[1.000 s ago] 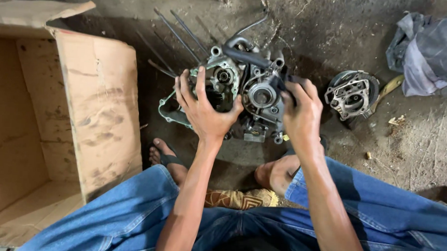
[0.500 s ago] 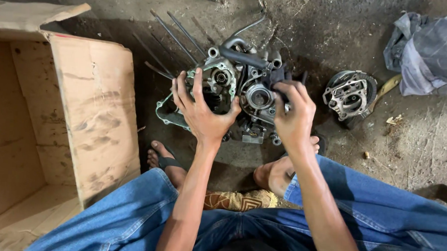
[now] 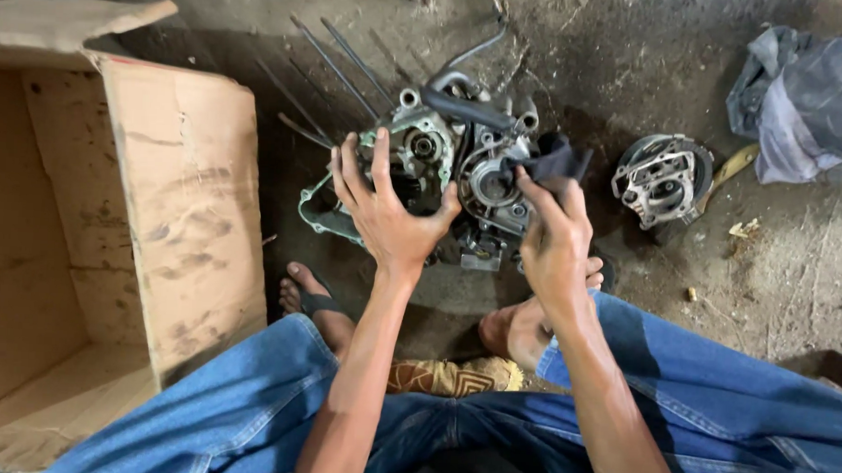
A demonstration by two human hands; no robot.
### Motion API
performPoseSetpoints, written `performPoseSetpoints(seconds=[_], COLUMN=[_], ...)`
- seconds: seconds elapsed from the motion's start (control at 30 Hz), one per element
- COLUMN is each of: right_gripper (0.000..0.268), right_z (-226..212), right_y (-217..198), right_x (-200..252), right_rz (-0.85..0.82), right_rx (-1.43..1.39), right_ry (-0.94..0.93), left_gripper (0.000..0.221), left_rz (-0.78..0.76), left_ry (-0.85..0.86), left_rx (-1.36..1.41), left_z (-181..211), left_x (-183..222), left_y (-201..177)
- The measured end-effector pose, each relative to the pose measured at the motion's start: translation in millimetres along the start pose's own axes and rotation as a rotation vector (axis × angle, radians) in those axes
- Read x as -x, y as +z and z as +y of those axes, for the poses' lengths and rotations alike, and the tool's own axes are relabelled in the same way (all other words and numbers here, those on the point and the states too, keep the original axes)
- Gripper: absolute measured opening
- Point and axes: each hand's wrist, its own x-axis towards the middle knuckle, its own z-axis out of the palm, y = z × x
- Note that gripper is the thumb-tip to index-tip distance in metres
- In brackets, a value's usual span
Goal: The person cleans a motorcycle engine component using a cloth.
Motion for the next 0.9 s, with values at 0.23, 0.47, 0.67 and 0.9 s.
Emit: performPoseSetpoints(seconds=[0.23, 0.47, 0.67, 0.9], right_gripper=[0.065, 0.026, 0.023, 0.041], right_z=[-8.6, 32.3, 16.0, 28.2], right_y=[-3.7, -15.5, -3.2, -4.3], right_x=[-8.1, -5.9, -54.4, -89.6], right_rz=[-0.068, 0.029, -0.122, -0.226], right_rx=[0.117, -0.025, 0.024, 0.193], right_ry=[-0.062, 0.107, 0.024, -0.067], left_gripper=[0.092, 0.092, 0.095, 0.094], left_rz=[0.000, 0.019, 0.022, 0.023], left_ry=[-0.003, -0.010, -0.014, -0.026], left_rx=[0.009, 0.031, 0.054, 0.054], left_z=[-1.3, -2.6, -1.8, -2.4], left_x=[4.0, 2.6, 0.8, 1.4], left_y=[-0.8, 1.8, 1.1, 0.4])
